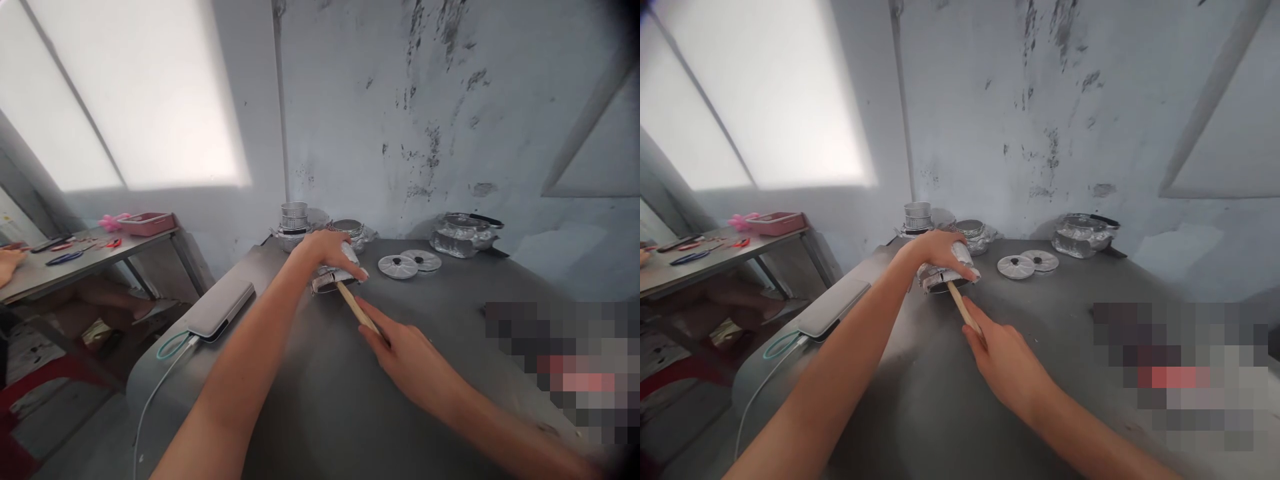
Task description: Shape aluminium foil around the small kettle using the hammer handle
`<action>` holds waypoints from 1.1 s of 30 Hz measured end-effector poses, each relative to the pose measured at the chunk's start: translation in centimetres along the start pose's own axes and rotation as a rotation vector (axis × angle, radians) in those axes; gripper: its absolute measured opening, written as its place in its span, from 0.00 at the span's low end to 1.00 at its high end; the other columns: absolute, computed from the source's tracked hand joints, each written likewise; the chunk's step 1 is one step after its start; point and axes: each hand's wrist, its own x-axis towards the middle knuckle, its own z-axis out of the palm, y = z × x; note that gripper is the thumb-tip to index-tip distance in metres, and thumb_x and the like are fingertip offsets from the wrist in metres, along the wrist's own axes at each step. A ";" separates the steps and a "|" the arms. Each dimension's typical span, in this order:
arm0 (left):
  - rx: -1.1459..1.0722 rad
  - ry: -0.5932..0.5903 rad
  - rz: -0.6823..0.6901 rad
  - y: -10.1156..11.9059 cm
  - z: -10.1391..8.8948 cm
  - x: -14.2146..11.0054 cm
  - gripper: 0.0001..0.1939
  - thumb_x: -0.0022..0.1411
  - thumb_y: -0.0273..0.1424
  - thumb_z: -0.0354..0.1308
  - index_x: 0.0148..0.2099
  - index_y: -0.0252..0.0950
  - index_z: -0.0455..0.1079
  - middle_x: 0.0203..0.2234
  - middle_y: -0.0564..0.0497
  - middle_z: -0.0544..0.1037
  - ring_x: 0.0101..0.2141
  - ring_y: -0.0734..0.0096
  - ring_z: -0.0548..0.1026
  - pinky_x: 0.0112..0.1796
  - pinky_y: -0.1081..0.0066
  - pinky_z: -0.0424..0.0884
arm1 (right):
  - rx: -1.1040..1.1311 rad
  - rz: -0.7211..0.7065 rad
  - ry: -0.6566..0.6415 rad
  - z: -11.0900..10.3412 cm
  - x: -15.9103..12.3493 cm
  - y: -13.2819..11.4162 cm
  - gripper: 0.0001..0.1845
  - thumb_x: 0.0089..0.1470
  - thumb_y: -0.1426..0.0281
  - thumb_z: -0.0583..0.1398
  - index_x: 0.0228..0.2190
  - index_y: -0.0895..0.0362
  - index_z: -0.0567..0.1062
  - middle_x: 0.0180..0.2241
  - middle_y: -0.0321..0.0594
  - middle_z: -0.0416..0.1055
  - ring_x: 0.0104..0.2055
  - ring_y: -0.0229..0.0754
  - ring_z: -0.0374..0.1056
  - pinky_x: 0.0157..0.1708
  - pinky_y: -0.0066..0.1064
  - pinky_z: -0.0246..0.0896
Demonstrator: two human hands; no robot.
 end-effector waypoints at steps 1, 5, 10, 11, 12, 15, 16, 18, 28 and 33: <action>-0.003 -0.004 0.002 -0.1 0.0 0.0 0.55 0.34 0.67 0.57 0.62 0.48 0.56 0.58 0.49 0.65 0.52 0.44 0.66 0.46 0.57 0.66 | -0.001 -0.010 -0.004 0.1 0.1 0.1 0.24 0.62 0.61 0.45 0.59 0.42 0.58 0.24 0.32 0.71 0.24 0.41 0.66 0.27 0.30 0.58; -0.001 -0.017 0.001 -0.2 0.0 0.0 0.56 0.33 0.67 0.57 0.62 0.49 0.55 0.59 0.49 0.62 0.53 0.43 0.64 0.45 0.57 0.67 | 0.018 -0.053 -0.010 0.1 0.2 0.3 0.22 0.61 0.63 0.47 0.55 0.47 0.65 0.32 0.38 0.74 0.32 0.42 0.70 0.34 0.31 0.59; -0.012 -0.033 -0.016 0.0 -0.2 -0.1 0.56 0.33 0.67 0.58 0.63 0.50 0.54 0.61 0.49 0.59 0.54 0.42 0.63 0.44 0.57 0.68 | 0.023 -0.006 0.024 0.1 0.1 0.0 0.23 0.62 0.62 0.46 0.56 0.48 0.64 0.24 0.34 0.70 0.24 0.40 0.66 0.26 0.29 0.56; -0.011 -0.037 -0.017 0.0 -0.3 -0.1 0.56 0.34 0.67 0.58 0.63 0.50 0.54 0.61 0.49 0.60 0.54 0.42 0.64 0.44 0.57 0.68 | 0.025 0.002 0.031 0.2 0.1 0.0 0.23 0.62 0.61 0.45 0.56 0.48 0.63 0.22 0.33 0.69 0.22 0.40 0.65 0.25 0.29 0.55; -0.009 -0.039 -0.015 0.0 -0.3 -0.1 0.55 0.34 0.66 0.58 0.63 0.50 0.54 0.61 0.49 0.60 0.54 0.42 0.64 0.44 0.57 0.68 | 0.027 0.004 0.035 0.2 0.1 -0.1 0.23 0.62 0.61 0.44 0.56 0.48 0.63 0.21 0.32 0.68 0.22 0.40 0.64 0.25 0.29 0.55; 0.000 -0.045 -0.005 -0.1 -0.3 0.1 0.54 0.36 0.66 0.58 0.64 0.50 0.54 0.62 0.50 0.59 0.54 0.42 0.63 0.45 0.57 0.68 | 0.046 -0.032 0.013 0.3 0.1 -0.1 0.21 0.62 0.63 0.46 0.54 0.48 0.65 0.26 0.35 0.72 0.27 0.41 0.68 0.30 0.30 0.57; 0.002 -0.048 -0.003 -0.2 -0.3 0.2 0.54 0.36 0.66 0.57 0.64 0.50 0.53 0.62 0.50 0.58 0.54 0.42 0.63 0.45 0.57 0.67 | 0.053 -0.044 0.002 0.3 0.1 -0.1 0.21 0.61 0.63 0.47 0.54 0.47 0.66 0.29 0.36 0.73 0.29 0.42 0.69 0.32 0.30 0.58; 0.003 -0.054 0.003 -0.4 -0.2 0.3 0.53 0.37 0.66 0.57 0.64 0.51 0.53 0.62 0.51 0.58 0.54 0.42 0.63 0.45 0.57 0.67 | 0.063 -0.052 0.000 0.3 0.1 -0.1 0.21 0.61 0.64 0.48 0.53 0.47 0.67 0.32 0.37 0.74 0.32 0.43 0.70 0.34 0.31 0.58; -0.004 -0.026 0.040 -0.9 0.0 0.3 0.51 0.36 0.66 0.58 0.61 0.53 0.56 0.59 0.52 0.63 0.53 0.45 0.65 0.45 0.58 0.67 | 0.077 -0.041 0.008 0.3 0.2 -0.2 0.23 0.62 0.63 0.47 0.58 0.45 0.62 0.29 0.35 0.74 0.29 0.42 0.69 0.31 0.31 0.58; 0.001 -0.036 0.043 -0.8 -0.1 0.3 0.52 0.35 0.66 0.58 0.62 0.53 0.56 0.60 0.52 0.62 0.53 0.45 0.66 0.44 0.59 0.68 | 0.087 -0.028 0.025 0.2 0.0 -0.2 0.21 0.61 0.63 0.47 0.55 0.46 0.65 0.32 0.37 0.75 0.32 0.43 0.70 0.33 0.31 0.59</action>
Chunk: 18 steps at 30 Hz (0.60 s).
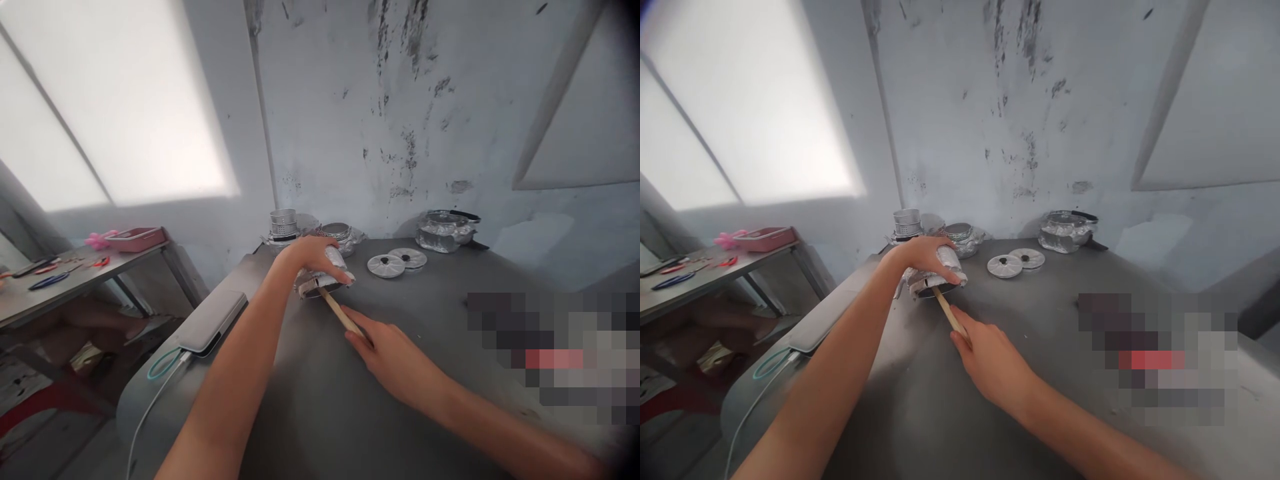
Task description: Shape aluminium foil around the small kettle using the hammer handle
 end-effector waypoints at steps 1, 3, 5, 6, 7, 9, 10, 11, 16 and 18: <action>0.004 -0.003 -0.006 0.1 0.0 0.1 0.53 0.35 0.66 0.58 0.62 0.52 0.55 0.60 0.52 0.61 0.53 0.45 0.65 0.44 0.58 0.68 | -0.005 0.008 0.010 0.0 -0.1 0.0 0.22 0.62 0.63 0.47 0.55 0.46 0.65 0.30 0.36 0.75 0.30 0.42 0.70 0.32 0.31 0.59; 0.018 -0.009 -0.017 0.3 0.2 0.3 0.54 0.34 0.67 0.58 0.62 0.52 0.55 0.61 0.51 0.60 0.53 0.44 0.65 0.44 0.57 0.68 | -0.026 0.032 0.020 -0.2 -0.3 0.0 0.23 0.62 0.63 0.46 0.57 0.46 0.62 0.26 0.34 0.74 0.26 0.42 0.69 0.29 0.31 0.58; 0.032 -0.006 -0.012 0.5 0.4 0.4 0.55 0.33 0.67 0.58 0.62 0.51 0.55 0.60 0.50 0.61 0.54 0.43 0.64 0.45 0.56 0.68 | -0.044 0.036 0.012 -0.3 -0.5 0.1 0.24 0.61 0.63 0.47 0.59 0.45 0.60 0.24 0.34 0.73 0.26 0.44 0.70 0.30 0.32 0.59; 0.035 -0.001 -0.007 0.6 0.4 0.5 0.55 0.33 0.67 0.58 0.62 0.51 0.55 0.59 0.50 0.63 0.53 0.43 0.65 0.45 0.56 0.67 | -0.042 0.029 0.002 -0.4 -0.5 0.1 0.24 0.61 0.63 0.47 0.58 0.45 0.61 0.25 0.35 0.74 0.28 0.45 0.71 0.31 0.32 0.60; 0.037 0.005 -0.001 0.7 0.5 0.5 0.55 0.33 0.67 0.58 0.62 0.51 0.55 0.58 0.50 0.64 0.53 0.44 0.65 0.45 0.56 0.67 | -0.034 0.020 -0.007 -0.4 -0.6 0.1 0.24 0.60 0.64 0.48 0.58 0.45 0.62 0.27 0.37 0.75 0.31 0.47 0.72 0.33 0.33 0.61; 0.034 0.006 0.002 0.9 0.5 0.5 0.54 0.33 0.67 0.58 0.62 0.51 0.55 0.58 0.51 0.65 0.52 0.44 0.66 0.45 0.57 0.67 | -0.012 0.011 -0.015 -0.6 -0.6 0.1 0.24 0.60 0.65 0.49 0.57 0.45 0.64 0.30 0.38 0.76 0.36 0.49 0.73 0.36 0.34 0.62; 0.032 0.005 0.001 0.9 0.5 0.4 0.55 0.33 0.67 0.58 0.62 0.51 0.55 0.58 0.50 0.65 0.52 0.44 0.66 0.45 0.57 0.67 | -0.004 0.013 -0.014 -0.6 -0.6 0.1 0.24 0.60 0.65 0.49 0.57 0.45 0.64 0.31 0.38 0.76 0.37 0.49 0.73 0.37 0.35 0.62; 0.028 0.001 -0.003 1.0 0.4 0.3 0.55 0.32 0.67 0.58 0.62 0.51 0.55 0.58 0.50 0.65 0.52 0.44 0.66 0.45 0.57 0.67 | -0.002 0.016 -0.011 -0.6 -0.6 0.1 0.24 0.60 0.65 0.49 0.57 0.45 0.63 0.32 0.38 0.76 0.37 0.49 0.73 0.37 0.35 0.62; 0.019 0.003 -0.004 1.2 0.2 -0.1 0.55 0.32 0.66 0.59 0.62 0.51 0.56 0.59 0.50 0.64 0.53 0.43 0.65 0.45 0.57 0.67 | -0.019 0.052 0.015 -0.4 -0.4 0.2 0.27 0.60 0.65 0.49 0.61 0.44 0.58 0.31 0.37 0.77 0.35 0.49 0.74 0.36 0.36 0.62; 0.019 0.014 -0.004 1.2 0.2 -0.1 0.54 0.32 0.66 0.59 0.61 0.51 0.57 0.58 0.50 0.64 0.52 0.44 0.66 0.45 0.57 0.67 | -0.019 0.043 -0.004 -0.3 -0.4 0.3 0.27 0.59 0.65 0.49 0.60 0.44 0.59 0.31 0.38 0.77 0.35 0.50 0.74 0.37 0.36 0.62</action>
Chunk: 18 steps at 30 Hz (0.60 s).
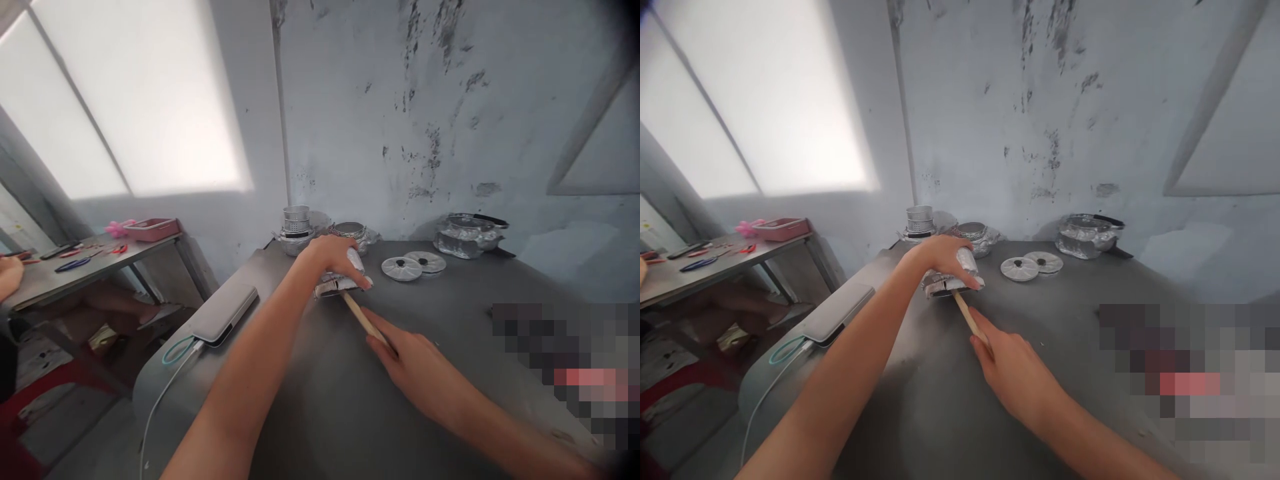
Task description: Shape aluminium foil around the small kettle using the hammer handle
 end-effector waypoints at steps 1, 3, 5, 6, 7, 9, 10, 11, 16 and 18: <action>0.001 0.004 -0.001 0.0 0.0 0.0 0.54 0.32 0.66 0.59 0.61 0.50 0.57 0.58 0.50 0.65 0.52 0.44 0.66 0.45 0.57 0.68 | 0.001 -0.007 -0.012 0.0 0.0 0.0 0.27 0.59 0.66 0.49 0.60 0.44 0.59 0.32 0.38 0.77 0.36 0.50 0.74 0.37 0.36 0.62; 0.006 0.006 0.000 0.0 0.0 0.0 0.55 0.31 0.66 0.59 0.61 0.50 0.56 0.58 0.50 0.65 0.52 0.43 0.67 0.44 0.56 0.68 | 0.003 -0.018 -0.024 0.1 0.0 0.1 0.27 0.59 0.66 0.49 0.59 0.44 0.60 0.33 0.38 0.77 0.37 0.50 0.74 0.38 0.36 0.62; 0.011 0.008 0.003 0.0 0.0 0.0 0.56 0.32 0.66 0.59 0.62 0.49 0.56 0.58 0.50 0.65 0.52 0.43 0.66 0.44 0.56 0.68 | 0.003 -0.019 -0.013 0.1 0.0 0.0 0.26 0.59 0.65 0.49 0.59 0.45 0.61 0.33 0.39 0.77 0.38 0.50 0.74 0.38 0.36 0.62; 0.014 0.007 0.005 0.1 0.0 0.0 0.56 0.32 0.66 0.59 0.62 0.49 0.56 0.58 0.50 0.65 0.52 0.43 0.66 0.44 0.56 0.68 | -0.001 -0.018 -0.004 0.1 0.0 0.0 0.26 0.60 0.65 0.49 0.59 0.46 0.61 0.33 0.39 0.77 0.37 0.49 0.74 0.38 0.36 0.62; 0.016 0.006 0.006 0.1 -0.1 -0.1 0.56 0.32 0.66 0.59 0.62 0.49 0.56 0.58 0.50 0.65 0.52 0.43 0.66 0.44 0.56 0.68 | -0.006 -0.013 0.004 0.1 0.0 0.0 0.26 0.60 0.65 0.48 0.60 0.46 0.60 0.33 0.39 0.77 0.37 0.49 0.74 0.38 0.36 0.62; 0.020 0.005 0.007 0.2 -0.1 -0.2 0.56 0.32 0.66 0.59 0.62 0.48 0.56 0.58 0.49 0.65 0.51 0.43 0.66 0.44 0.56 0.68 | -0.018 0.002 0.009 0.0 0.1 0.0 0.27 0.61 0.64 0.47 0.61 0.44 0.57 0.33 0.38 0.77 0.35 0.48 0.74 0.37 0.36 0.63; 0.022 0.004 0.007 0.2 -0.1 -0.2 0.56 0.32 0.66 0.59 0.62 0.48 0.56 0.58 0.49 0.65 0.51 0.43 0.67 0.44 0.56 0.68 | -0.027 0.009 0.003 0.0 0.1 0.0 0.27 0.61 0.64 0.47 0.62 0.43 0.55 0.34 0.37 0.77 0.35 0.48 0.74 0.37 0.36 0.63; 0.024 0.003 0.007 0.3 -0.2 -0.3 0.55 0.32 0.66 0.59 0.62 0.48 0.56 0.58 0.49 0.65 0.51 0.43 0.67 0.44 0.57 0.68 | -0.036 0.009 -0.009 0.0 0.1 0.0 0.27 0.61 0.64 0.47 0.62 0.42 0.55 0.34 0.37 0.77 0.35 0.47 0.74 0.36 0.36 0.63; 0.026 -0.003 0.000 0.2 -0.1 -0.2 0.55 0.32 0.66 0.58 0.62 0.49 0.56 0.58 0.49 0.64 0.52 0.44 0.66 0.44 0.57 0.68 | -0.054 -0.035 -0.048 -0.1 0.1 0.1 0.26 0.61 0.66 0.47 0.61 0.41 0.57 0.36 0.37 0.77 0.39 0.49 0.73 0.40 0.36 0.62; 0.024 -0.002 0.003 0.1 0.0 0.0 0.55 0.32 0.67 0.58 0.61 0.50 0.56 0.58 0.50 0.64 0.52 0.44 0.66 0.44 0.57 0.67 | -0.048 -0.042 -0.039 -0.1 0.1 0.1 0.26 0.61 0.66 0.47 0.60 0.43 0.58 0.36 0.38 0.77 0.39 0.48 0.73 0.40 0.35 0.62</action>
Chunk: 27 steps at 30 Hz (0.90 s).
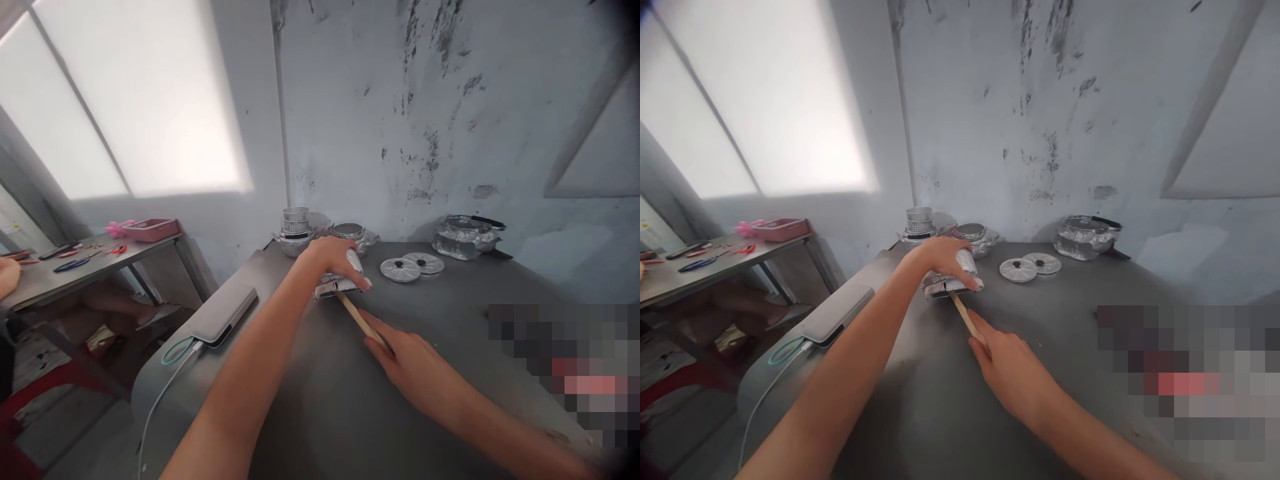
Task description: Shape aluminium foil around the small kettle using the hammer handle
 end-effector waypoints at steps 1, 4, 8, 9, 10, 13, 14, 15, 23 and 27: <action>-0.001 0.002 0.002 0.0 0.0 0.0 0.55 0.31 0.67 0.57 0.61 0.50 0.56 0.58 0.50 0.65 0.52 0.44 0.66 0.44 0.57 0.67 | 0.004 0.000 0.005 0.0 0.0 0.0 0.26 0.61 0.66 0.47 0.60 0.43 0.58 0.36 0.38 0.77 0.39 0.48 0.74 0.40 0.35 0.62; -0.001 0.009 0.007 -0.1 0.1 0.1 0.55 0.31 0.68 0.57 0.61 0.50 0.56 0.58 0.50 0.65 0.52 0.44 0.65 0.45 0.57 0.66 | 0.017 0.017 0.031 -0.1 0.0 -0.1 0.26 0.61 0.66 0.47 0.60 0.44 0.59 0.36 0.38 0.77 0.38 0.47 0.74 0.39 0.34 0.62; 0.006 -0.007 0.002 0.0 0.0 0.0 0.56 0.32 0.68 0.57 0.62 0.49 0.55 0.59 0.50 0.64 0.52 0.43 0.65 0.44 0.56 0.67 | 0.004 0.022 0.033 0.0 0.1 -0.1 0.27 0.61 0.66 0.48 0.61 0.45 0.58 0.36 0.38 0.78 0.37 0.47 0.74 0.37 0.34 0.63; 0.005 -0.011 0.001 0.1 0.0 0.0 0.57 0.32 0.68 0.57 0.62 0.49 0.54 0.59 0.50 0.63 0.52 0.43 0.65 0.44 0.56 0.67 | -0.004 0.015 0.023 0.0 0.1 -0.1 0.27 0.60 0.66 0.48 0.61 0.44 0.58 0.36 0.37 0.78 0.37 0.47 0.74 0.37 0.33 0.63; 0.003 -0.013 0.001 0.1 0.0 0.0 0.57 0.32 0.67 0.57 0.63 0.49 0.54 0.59 0.50 0.63 0.52 0.43 0.65 0.44 0.56 0.68 | -0.011 0.009 0.014 0.0 0.2 0.0 0.27 0.60 0.66 0.48 0.60 0.44 0.59 0.37 0.37 0.78 0.38 0.47 0.74 0.37 0.33 0.62; 0.003 -0.008 0.001 0.0 0.0 0.1 0.57 0.32 0.67 0.57 0.63 0.49 0.54 0.59 0.50 0.63 0.53 0.42 0.65 0.45 0.56 0.67 | -0.021 -0.003 0.017 0.0 0.1 -0.1 0.26 0.60 0.67 0.48 0.60 0.44 0.60 0.38 0.37 0.78 0.39 0.47 0.74 0.38 0.33 0.62; 0.005 -0.007 0.001 0.0 0.0 0.1 0.56 0.32 0.67 0.57 0.63 0.49 0.54 0.59 0.50 0.63 0.53 0.42 0.65 0.45 0.56 0.67 | -0.023 -0.004 0.025 -0.1 0.1 -0.1 0.26 0.60 0.67 0.48 0.60 0.44 0.60 0.38 0.38 0.78 0.39 0.47 0.74 0.39 0.33 0.62; 0.006 -0.004 0.001 -0.1 0.0 0.1 0.56 0.32 0.67 0.57 0.63 0.49 0.54 0.59 0.50 0.63 0.53 0.42 0.65 0.45 0.55 0.67 | -0.023 -0.003 0.037 -0.1 0.0 -0.1 0.26 0.60 0.67 0.49 0.60 0.45 0.60 0.37 0.38 0.78 0.39 0.47 0.74 0.39 0.34 0.62; -0.005 0.022 0.016 -0.3 0.3 0.3 0.56 0.32 0.67 0.58 0.62 0.48 0.56 0.58 0.50 0.65 0.51 0.43 0.66 0.45 0.55 0.67 | -0.011 0.011 0.027 -0.2 -0.4 0.3 0.27 0.60 0.65 0.48 0.61 0.46 0.58 0.33 0.39 0.77 0.36 0.48 0.74 0.37 0.34 0.61; -0.008 0.021 0.013 -0.2 0.3 0.1 0.55 0.33 0.67 0.58 0.62 0.48 0.56 0.57 0.50 0.65 0.52 0.43 0.66 0.45 0.56 0.67 | -0.043 0.023 0.008 -0.2 -0.3 0.5 0.27 0.61 0.63 0.46 0.61 0.45 0.58 0.27 0.36 0.75 0.28 0.45 0.71 0.30 0.32 0.60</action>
